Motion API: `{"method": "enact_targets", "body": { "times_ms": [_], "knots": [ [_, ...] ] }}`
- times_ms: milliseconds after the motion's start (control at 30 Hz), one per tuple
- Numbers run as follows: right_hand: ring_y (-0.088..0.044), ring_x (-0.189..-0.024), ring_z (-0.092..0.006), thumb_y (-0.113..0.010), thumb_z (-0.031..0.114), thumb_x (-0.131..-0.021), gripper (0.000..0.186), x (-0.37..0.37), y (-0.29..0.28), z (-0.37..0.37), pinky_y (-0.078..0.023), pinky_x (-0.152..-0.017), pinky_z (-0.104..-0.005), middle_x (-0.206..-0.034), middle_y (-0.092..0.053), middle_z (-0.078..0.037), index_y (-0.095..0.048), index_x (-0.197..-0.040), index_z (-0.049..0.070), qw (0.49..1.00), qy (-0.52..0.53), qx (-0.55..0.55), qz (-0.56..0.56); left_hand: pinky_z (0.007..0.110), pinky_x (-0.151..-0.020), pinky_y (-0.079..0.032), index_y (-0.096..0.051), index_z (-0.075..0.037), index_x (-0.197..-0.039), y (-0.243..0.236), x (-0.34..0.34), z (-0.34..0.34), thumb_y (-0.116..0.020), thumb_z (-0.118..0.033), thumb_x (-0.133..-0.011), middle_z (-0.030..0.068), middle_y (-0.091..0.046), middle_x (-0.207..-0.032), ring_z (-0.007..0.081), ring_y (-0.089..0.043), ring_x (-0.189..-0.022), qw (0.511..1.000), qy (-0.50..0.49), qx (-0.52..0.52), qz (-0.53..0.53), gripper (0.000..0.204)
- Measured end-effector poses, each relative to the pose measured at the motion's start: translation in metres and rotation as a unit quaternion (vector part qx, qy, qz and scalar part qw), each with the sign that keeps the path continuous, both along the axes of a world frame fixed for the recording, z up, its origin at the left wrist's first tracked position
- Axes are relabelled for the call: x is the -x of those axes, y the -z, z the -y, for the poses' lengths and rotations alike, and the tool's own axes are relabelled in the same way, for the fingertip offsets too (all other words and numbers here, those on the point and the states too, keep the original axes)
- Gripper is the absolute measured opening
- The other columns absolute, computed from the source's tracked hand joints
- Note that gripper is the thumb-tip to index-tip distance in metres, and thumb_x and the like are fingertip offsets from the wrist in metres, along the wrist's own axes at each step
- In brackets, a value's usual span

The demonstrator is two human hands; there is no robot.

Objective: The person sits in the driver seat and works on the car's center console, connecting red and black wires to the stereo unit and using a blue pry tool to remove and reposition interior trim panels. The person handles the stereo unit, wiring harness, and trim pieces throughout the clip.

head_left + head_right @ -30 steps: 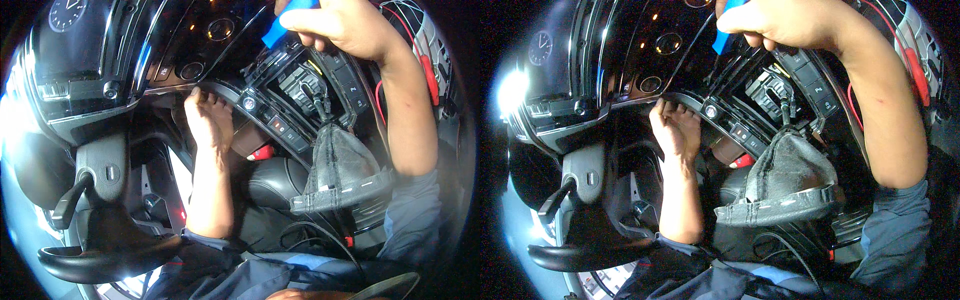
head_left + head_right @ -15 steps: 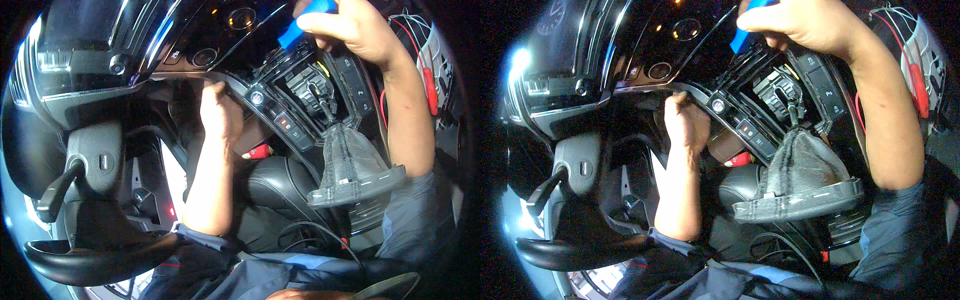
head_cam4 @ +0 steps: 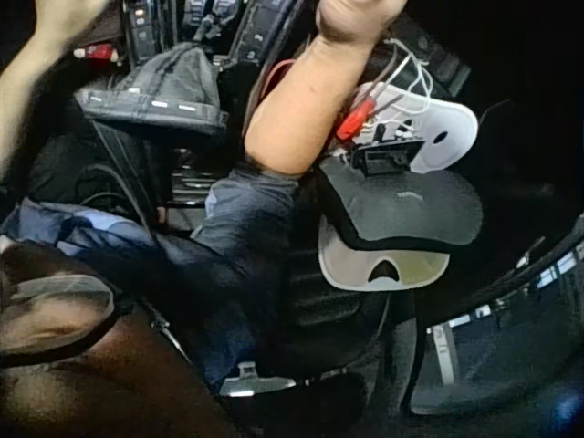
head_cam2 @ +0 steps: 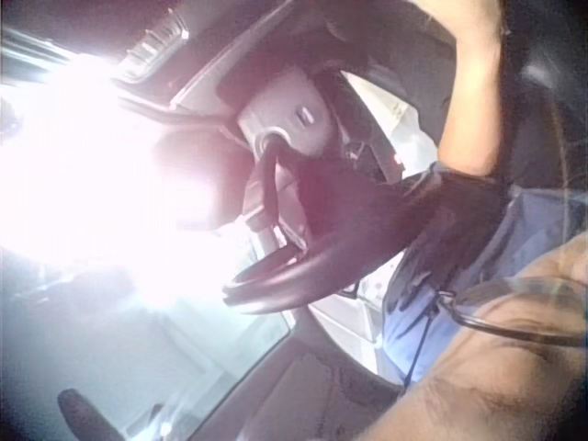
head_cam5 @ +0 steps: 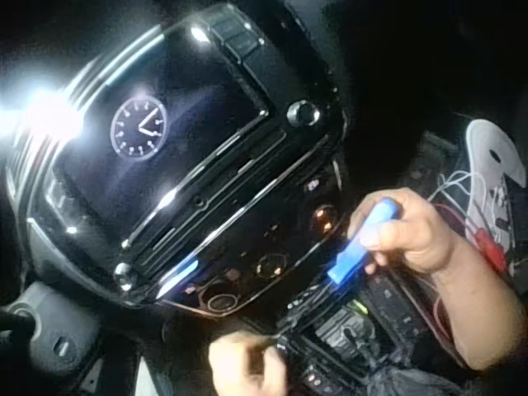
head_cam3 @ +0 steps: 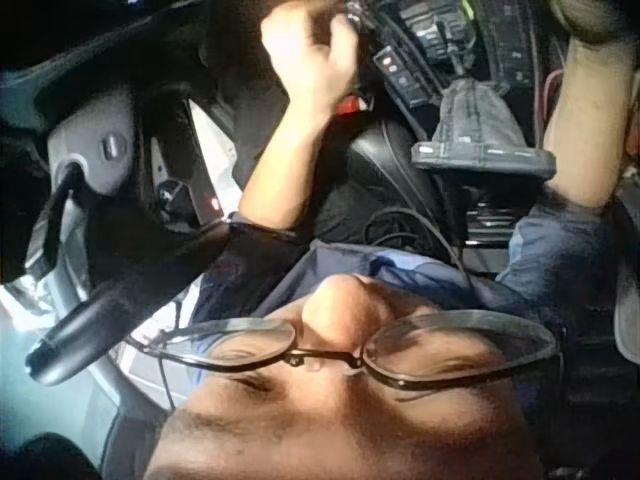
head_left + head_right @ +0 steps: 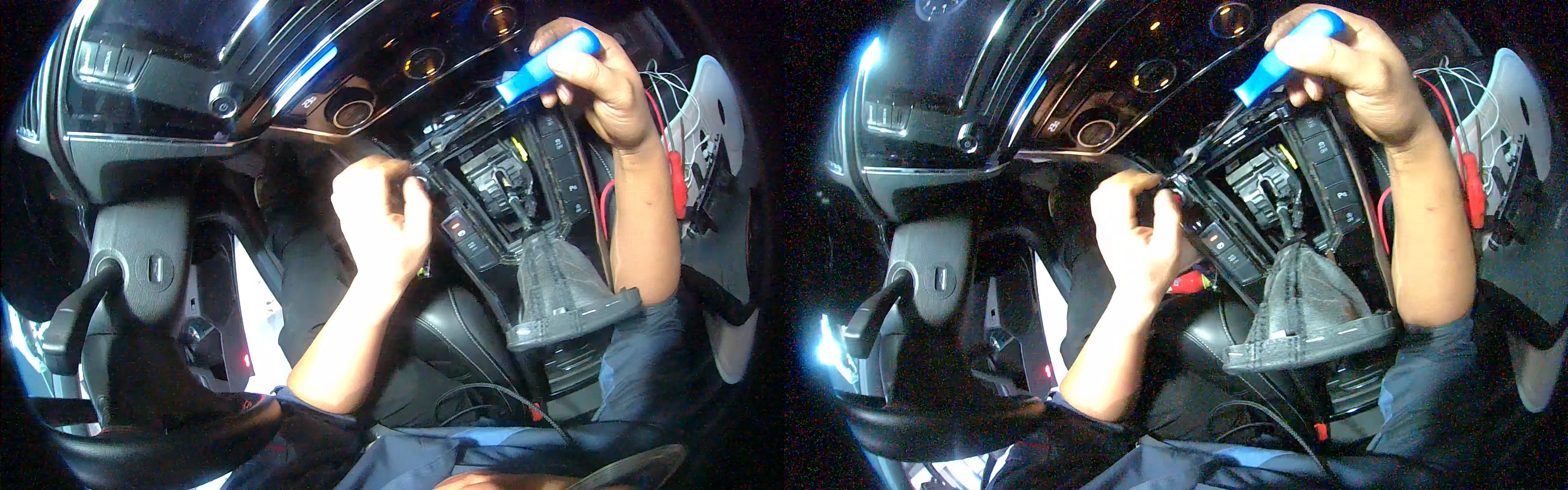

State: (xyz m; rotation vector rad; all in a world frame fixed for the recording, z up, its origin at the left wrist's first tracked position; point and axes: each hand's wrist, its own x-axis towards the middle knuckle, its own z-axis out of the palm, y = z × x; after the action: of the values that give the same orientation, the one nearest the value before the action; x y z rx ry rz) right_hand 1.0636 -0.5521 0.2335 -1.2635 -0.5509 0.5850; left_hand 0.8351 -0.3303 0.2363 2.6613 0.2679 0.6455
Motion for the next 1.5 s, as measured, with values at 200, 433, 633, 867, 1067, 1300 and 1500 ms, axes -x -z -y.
{"method": "enact_targets", "body": {
  "times_ms": [200, 433, 633, 867, 1067, 1300, 1500],
  "knots": [
    [-0.057, -0.053, -0.0151, -0.064, 0.017, -0.088, 0.018, -0.002, 0.002, -0.007, -0.045, -0.054, -0.0242, -0.071, -0.067, -0.010, -0.069, -0.087, 0.001, 0.981, 0.155, -0.109, -0.047, 0.047, -0.099, -0.045, -0.066, -0.004, -0.111, -0.003, -0.034, 0.030, -0.073, -0.019, -0.086, 0.0136, -0.064, -0.109, 0.0338, -0.061, -0.105, 0.986, 0.045, -0.124, -0.103, 0.030],
    [-0.055, -0.052, -0.0150, -0.065, 0.020, -0.087, 0.018, -0.005, 0.001, -0.010, -0.045, -0.054, -0.0264, -0.065, -0.061, -0.006, -0.068, -0.084, 0.002, 0.966, 0.221, -0.118, -0.055, 0.044, -0.081, -0.055, -0.062, -0.003, -0.094, -0.008, -0.058, 0.027, -0.077, -0.012, -0.081, 0.0139, -0.058, -0.095, 0.0339, -0.064, -0.092, 0.982, 0.038, -0.056, -0.175, 0.023],
    [-0.054, -0.052, -0.0157, -0.066, 0.021, -0.086, 0.019, -0.011, 0.006, -0.010, -0.047, -0.054, -0.0280, -0.064, -0.057, -0.005, -0.066, -0.083, 0.003, 0.956, 0.257, -0.126, -0.058, 0.045, -0.080, -0.055, -0.060, -0.002, -0.089, -0.013, -0.061, 0.022, -0.079, -0.007, -0.077, 0.0155, -0.059, -0.094, 0.0367, -0.065, -0.091, 0.980, 0.037, 0.007, -0.197, 0.024],
    [-0.051, -0.049, -0.0154, -0.065, 0.023, -0.086, 0.019, -0.018, 0.014, -0.009, -0.046, -0.051, -0.0286, -0.061, -0.053, -0.003, -0.065, -0.082, 0.004, 0.951, 0.259, -0.142, -0.088, 0.045, -0.078, -0.055, -0.065, -0.002, -0.093, -0.014, -0.058, 0.020, -0.079, -0.010, -0.078, 0.0155, -0.061, -0.094, 0.0362, -0.066, -0.088, 0.980, 0.045, -0.006, -0.194, 0.022],
    [-0.049, -0.046, -0.0157, -0.062, 0.032, -0.094, 0.030, -0.032, 0.029, -0.006, -0.043, -0.048, -0.0301, -0.053, -0.047, 0.001, -0.063, -0.074, 0.009, 0.956, 0.173, -0.165, -0.167, 0.044, -0.091, -0.052, -0.070, -0.004, -0.105, -0.017, 0.016, 0.032, -0.079, -0.004, -0.076, 0.0145, -0.068, -0.108, 0.0346, -0.066, -0.102, 0.992, 0.115, -0.050, -0.022, 0.031],
    [-0.053, -0.054, -0.0203, -0.064, 0.028, -0.093, 0.023, -0.029, 0.010, -0.017, -0.047, -0.054, -0.0340, -0.062, -0.052, -0.005, -0.059, -0.080, 0.010, 0.897, 0.262, -0.265, -0.237, 0.043, -0.093, -0.051, -0.073, -0.005, -0.107, -0.029, 0.101, 0.095, -0.076, -0.018, -0.075, 0.0105, -0.070, -0.107, 0.0283, -0.067, -0.101, 0.916, 0.376, 0.033, -0.134, 0.035],
    [-0.058, -0.063, -0.0218, -0.067, 0.020, -0.092, 0.016, -0.021, -0.046, 0.002, -0.051, -0.060, -0.0358, -0.074, -0.059, -0.008, -0.057, -0.084, 0.011, 0.947, 0.192, -0.232, -0.114, 0.045, -0.103, -0.045, -0.071, -0.009, -0.094, -0.021, 0.105, 0.138, -0.074, -0.046, -0.087, 0.0053, -0.064, -0.101, 0.0264, -0.058, -0.109, 0.886, 0.402, -0.004, -0.229, 0.037]
  ]
}}
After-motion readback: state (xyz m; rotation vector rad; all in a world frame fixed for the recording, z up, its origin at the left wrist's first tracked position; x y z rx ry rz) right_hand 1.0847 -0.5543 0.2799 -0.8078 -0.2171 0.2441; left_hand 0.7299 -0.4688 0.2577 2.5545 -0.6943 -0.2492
